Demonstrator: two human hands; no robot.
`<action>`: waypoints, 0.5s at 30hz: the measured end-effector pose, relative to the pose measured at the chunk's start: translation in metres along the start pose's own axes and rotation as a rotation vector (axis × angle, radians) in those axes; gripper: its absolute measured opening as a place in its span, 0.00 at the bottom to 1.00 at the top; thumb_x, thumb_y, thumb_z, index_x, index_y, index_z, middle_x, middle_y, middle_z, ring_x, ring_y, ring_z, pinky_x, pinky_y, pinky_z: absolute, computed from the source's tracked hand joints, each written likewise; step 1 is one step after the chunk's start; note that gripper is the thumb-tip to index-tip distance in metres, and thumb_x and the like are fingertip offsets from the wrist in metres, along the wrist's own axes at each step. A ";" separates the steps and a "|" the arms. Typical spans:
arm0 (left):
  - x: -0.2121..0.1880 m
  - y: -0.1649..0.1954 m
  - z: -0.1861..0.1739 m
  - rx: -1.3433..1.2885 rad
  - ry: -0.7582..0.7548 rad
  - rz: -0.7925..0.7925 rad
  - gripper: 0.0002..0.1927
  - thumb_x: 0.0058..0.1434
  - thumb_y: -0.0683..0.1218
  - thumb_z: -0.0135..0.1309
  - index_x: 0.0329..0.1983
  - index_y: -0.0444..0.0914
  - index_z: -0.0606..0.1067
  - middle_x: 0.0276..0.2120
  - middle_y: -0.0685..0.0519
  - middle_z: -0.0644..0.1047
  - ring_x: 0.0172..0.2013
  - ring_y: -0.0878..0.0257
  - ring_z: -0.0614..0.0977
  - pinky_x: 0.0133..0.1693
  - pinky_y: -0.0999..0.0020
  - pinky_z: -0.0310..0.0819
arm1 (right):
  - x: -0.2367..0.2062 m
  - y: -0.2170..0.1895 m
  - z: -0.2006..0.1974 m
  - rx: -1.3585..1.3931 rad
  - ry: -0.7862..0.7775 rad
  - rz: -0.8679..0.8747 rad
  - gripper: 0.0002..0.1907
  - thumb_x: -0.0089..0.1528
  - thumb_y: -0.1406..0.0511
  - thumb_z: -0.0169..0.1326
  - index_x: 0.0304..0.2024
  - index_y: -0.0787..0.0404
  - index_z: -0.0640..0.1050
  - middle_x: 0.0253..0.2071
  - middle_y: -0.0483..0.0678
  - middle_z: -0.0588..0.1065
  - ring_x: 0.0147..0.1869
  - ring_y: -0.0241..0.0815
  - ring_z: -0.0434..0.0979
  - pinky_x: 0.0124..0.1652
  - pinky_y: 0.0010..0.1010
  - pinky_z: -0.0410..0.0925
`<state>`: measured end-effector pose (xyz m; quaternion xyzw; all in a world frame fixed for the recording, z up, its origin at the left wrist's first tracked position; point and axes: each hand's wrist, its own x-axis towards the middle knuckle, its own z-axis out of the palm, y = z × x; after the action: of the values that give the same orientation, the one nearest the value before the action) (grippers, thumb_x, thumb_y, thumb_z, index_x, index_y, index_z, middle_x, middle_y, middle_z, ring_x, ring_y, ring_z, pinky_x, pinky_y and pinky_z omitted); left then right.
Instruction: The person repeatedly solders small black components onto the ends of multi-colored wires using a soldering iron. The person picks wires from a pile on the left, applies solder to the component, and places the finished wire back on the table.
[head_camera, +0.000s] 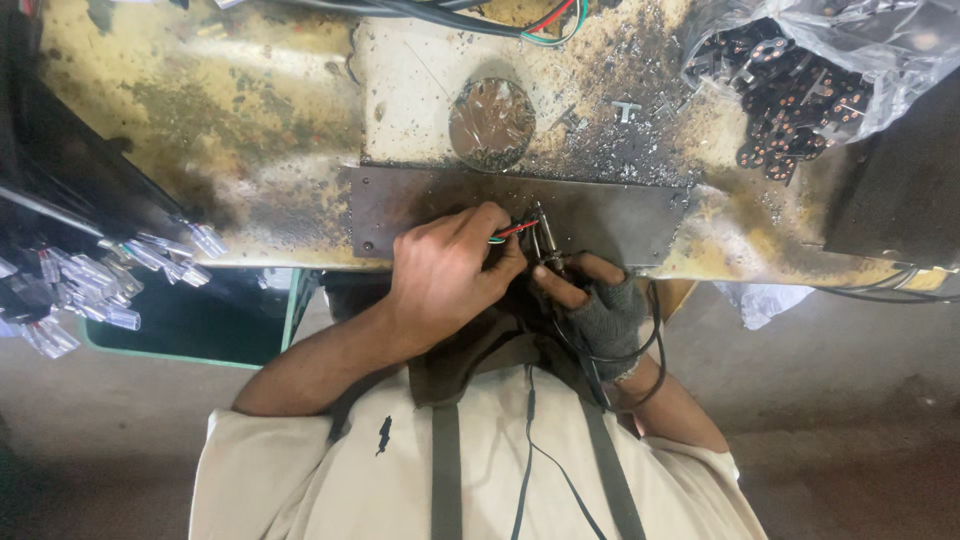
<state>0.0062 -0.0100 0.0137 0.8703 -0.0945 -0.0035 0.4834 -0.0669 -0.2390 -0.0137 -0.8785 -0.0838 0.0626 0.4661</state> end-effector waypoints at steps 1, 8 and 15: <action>0.000 0.000 0.000 0.000 0.001 0.000 0.10 0.59 0.44 0.63 0.34 0.38 0.72 0.28 0.50 0.78 0.29 0.52 0.82 0.30 0.57 0.75 | 0.001 -0.004 -0.003 -0.156 0.019 -0.112 0.13 0.61 0.69 0.68 0.47 0.51 0.82 0.42 0.47 0.74 0.39 0.40 0.77 0.39 0.28 0.70; 0.001 0.000 -0.001 -0.015 -0.030 -0.054 0.08 0.59 0.43 0.63 0.34 0.38 0.74 0.26 0.50 0.78 0.26 0.52 0.82 0.28 0.57 0.74 | 0.018 -0.017 -0.007 -0.275 0.014 -0.298 0.15 0.61 0.68 0.71 0.49 0.51 0.82 0.41 0.45 0.72 0.37 0.39 0.76 0.36 0.30 0.69; 0.000 0.001 -0.001 -0.023 -0.016 -0.061 0.09 0.58 0.44 0.64 0.34 0.38 0.74 0.26 0.49 0.78 0.26 0.51 0.82 0.28 0.57 0.74 | 0.017 -0.014 -0.007 -0.377 -0.016 -0.322 0.15 0.59 0.66 0.71 0.47 0.49 0.83 0.40 0.45 0.71 0.35 0.42 0.75 0.34 0.33 0.67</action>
<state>0.0064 -0.0097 0.0146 0.8670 -0.0717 -0.0262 0.4924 -0.0498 -0.2337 0.0010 -0.9248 -0.2367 -0.0224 0.2971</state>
